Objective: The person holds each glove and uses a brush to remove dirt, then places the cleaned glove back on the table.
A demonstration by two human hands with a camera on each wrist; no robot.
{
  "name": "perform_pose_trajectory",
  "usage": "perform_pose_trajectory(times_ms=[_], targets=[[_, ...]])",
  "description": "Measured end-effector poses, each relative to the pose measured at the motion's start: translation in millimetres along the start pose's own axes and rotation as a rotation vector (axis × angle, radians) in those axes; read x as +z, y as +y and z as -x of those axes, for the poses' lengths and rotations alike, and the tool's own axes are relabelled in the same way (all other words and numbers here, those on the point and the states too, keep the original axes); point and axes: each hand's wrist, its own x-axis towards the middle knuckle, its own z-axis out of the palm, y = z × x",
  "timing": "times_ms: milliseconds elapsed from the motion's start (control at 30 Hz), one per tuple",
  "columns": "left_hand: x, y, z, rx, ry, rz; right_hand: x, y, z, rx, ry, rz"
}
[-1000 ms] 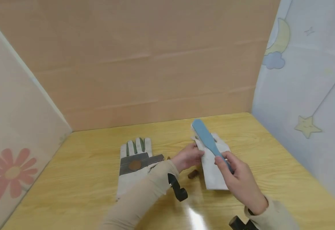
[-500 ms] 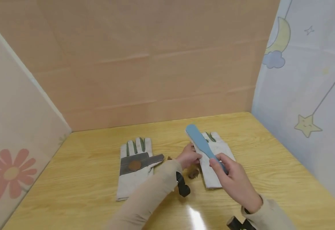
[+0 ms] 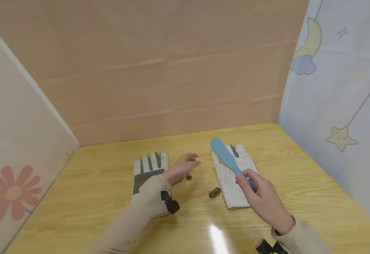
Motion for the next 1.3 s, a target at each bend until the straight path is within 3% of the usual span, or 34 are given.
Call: perform_pose_trajectory(times_ms=[100, 233, 333, 467, 633, 733, 900, 1100, 1300], targets=[[-38.8, -9.8, 19.4, 0.017, 0.05, -0.016, 1.4, 0.7, -4.1, -0.01, -0.01, 0.016], [-84.5, -26.3, 45.1, -0.008, 0.151, -0.044, 3.0, 3.1, -9.8, -0.013, -0.033, 0.026], [-109.1, -44.4, 61.6, -0.052, 0.214, -0.047, 5.1, 5.1, -12.9, -0.001, -0.063, 0.026], [-128.5, -69.6, 80.4, -0.123, 0.237, -0.005, 7.6, 4.8, -15.2, 0.01, -0.101, 0.02], [-133.8, -87.6, 88.4, -0.218, 0.239, 0.128, 8.9, 5.5, -14.5, 0.025, -0.127, 0.017], [-133.4, -94.3, 87.2, -0.252, 0.207, 0.245, 11.5, 7.8, -14.5, 0.028, -0.148, 0.016], [-132.2, -101.1, 80.8, -0.282, 0.182, 0.324, 16.9, 10.8, -13.4, 0.021, -0.176, 0.003], [-127.1, -101.0, 67.6, -0.301, 0.221, 0.365, 24.5, 11.4, -12.3, -0.007, -0.201, -0.015], [-115.6, -99.8, 57.4, -0.242, 0.202, 0.235, 32.6, 9.6, -13.7, -0.007, -0.284, -0.078]])
